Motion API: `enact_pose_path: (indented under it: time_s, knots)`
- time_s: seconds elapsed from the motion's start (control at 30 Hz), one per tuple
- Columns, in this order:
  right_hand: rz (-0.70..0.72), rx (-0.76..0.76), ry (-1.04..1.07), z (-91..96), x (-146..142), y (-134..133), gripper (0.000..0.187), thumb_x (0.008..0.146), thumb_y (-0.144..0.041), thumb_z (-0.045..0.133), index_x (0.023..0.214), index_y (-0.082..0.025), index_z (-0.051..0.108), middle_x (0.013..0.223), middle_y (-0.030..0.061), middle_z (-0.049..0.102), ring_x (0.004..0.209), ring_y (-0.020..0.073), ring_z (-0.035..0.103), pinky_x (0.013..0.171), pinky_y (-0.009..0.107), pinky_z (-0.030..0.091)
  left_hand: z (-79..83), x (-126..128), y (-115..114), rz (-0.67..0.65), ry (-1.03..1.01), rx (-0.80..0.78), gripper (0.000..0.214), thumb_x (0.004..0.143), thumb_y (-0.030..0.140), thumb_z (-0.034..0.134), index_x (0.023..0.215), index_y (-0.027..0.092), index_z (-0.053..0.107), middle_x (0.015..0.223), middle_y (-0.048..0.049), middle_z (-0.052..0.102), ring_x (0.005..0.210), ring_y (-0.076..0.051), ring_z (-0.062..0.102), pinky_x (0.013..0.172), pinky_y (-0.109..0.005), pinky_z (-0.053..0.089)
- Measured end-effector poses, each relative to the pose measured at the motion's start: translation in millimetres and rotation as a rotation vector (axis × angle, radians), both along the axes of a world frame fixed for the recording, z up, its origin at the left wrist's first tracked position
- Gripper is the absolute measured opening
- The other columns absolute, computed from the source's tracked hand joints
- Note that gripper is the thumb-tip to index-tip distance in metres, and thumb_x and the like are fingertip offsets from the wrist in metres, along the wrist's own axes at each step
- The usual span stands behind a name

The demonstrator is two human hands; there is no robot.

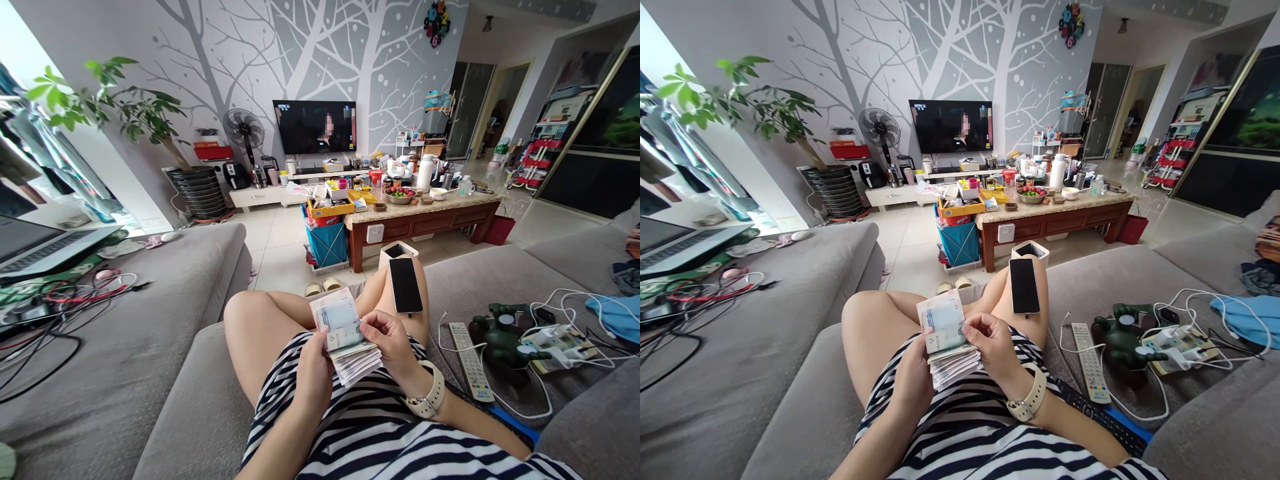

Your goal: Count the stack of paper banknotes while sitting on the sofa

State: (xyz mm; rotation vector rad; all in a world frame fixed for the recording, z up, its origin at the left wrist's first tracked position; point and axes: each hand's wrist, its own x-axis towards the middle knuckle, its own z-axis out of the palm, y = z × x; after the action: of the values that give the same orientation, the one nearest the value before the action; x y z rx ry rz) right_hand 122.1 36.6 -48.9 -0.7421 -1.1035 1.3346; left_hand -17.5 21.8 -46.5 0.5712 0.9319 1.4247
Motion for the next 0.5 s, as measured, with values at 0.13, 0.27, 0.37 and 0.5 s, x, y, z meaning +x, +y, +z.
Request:
enact_pose_path:
  time_s: [0.13, 0.27, 0.37, 0.5]
  knots:
    - [-0.001, 0.021, 0.003, 1.3, -0.1, -1.4, 0.027, 0.077, -0.043, 0.074, 0.071, -0.018, 0.064, 0.066, -0.0012, 0.058, 0.060, 0.0130, 0.048, 0.059, 0.025, 0.039, 0.1, -0.4, -0.4, -0.022, -0.032, 0.012, 0.030, 0.076, 0.041, 0.065, 0.087, 0.014, 0.072, 0.085, -0.0079, 0.076, 0.082, -0.027, 0.070, 0.074, -0.036, 0.053]
    - [0.023, 0.054, 0.011, 2.5, 0.6, -2.9, 0.031, 0.082, -0.044, 0.070, 0.068, -0.018, 0.060, 0.061, -0.0029, 0.050, 0.057, 0.0116, 0.040, 0.055, 0.024, 0.034, 1.7, 0.2, -1.6, 0.001, -0.026, -0.019, 0.026, 0.075, 0.038, 0.067, 0.084, 0.015, 0.073, 0.083, -0.0078, 0.076, 0.079, -0.027, 0.069, 0.073, -0.036, 0.053]
    - [0.035, 0.068, 0.010, 0.8, 1.4, -3.1, 0.034, 0.084, -0.045, 0.067, 0.065, -0.019, 0.057, 0.059, -0.0040, 0.043, 0.056, 0.0116, 0.035, 0.054, 0.024, 0.030, 4.2, 1.0, -3.0, 0.014, -0.013, -0.022, 0.025, 0.073, 0.037, 0.068, 0.083, 0.015, 0.072, 0.081, -0.0069, 0.076, 0.076, -0.027, 0.069, 0.071, -0.036, 0.053]
    - [0.036, 0.067, 0.005, -2.7, 1.7, -2.5, 0.034, 0.085, -0.047, 0.066, 0.066, -0.019, 0.057, 0.060, -0.0035, 0.044, 0.057, 0.0124, 0.036, 0.055, 0.025, 0.030, 5.7, 1.7, -3.3, 0.026, -0.018, -0.021, 0.025, 0.071, 0.038, 0.070, 0.082, 0.015, 0.072, 0.082, -0.0054, 0.076, 0.077, -0.025, 0.068, 0.072, -0.035, 0.053]
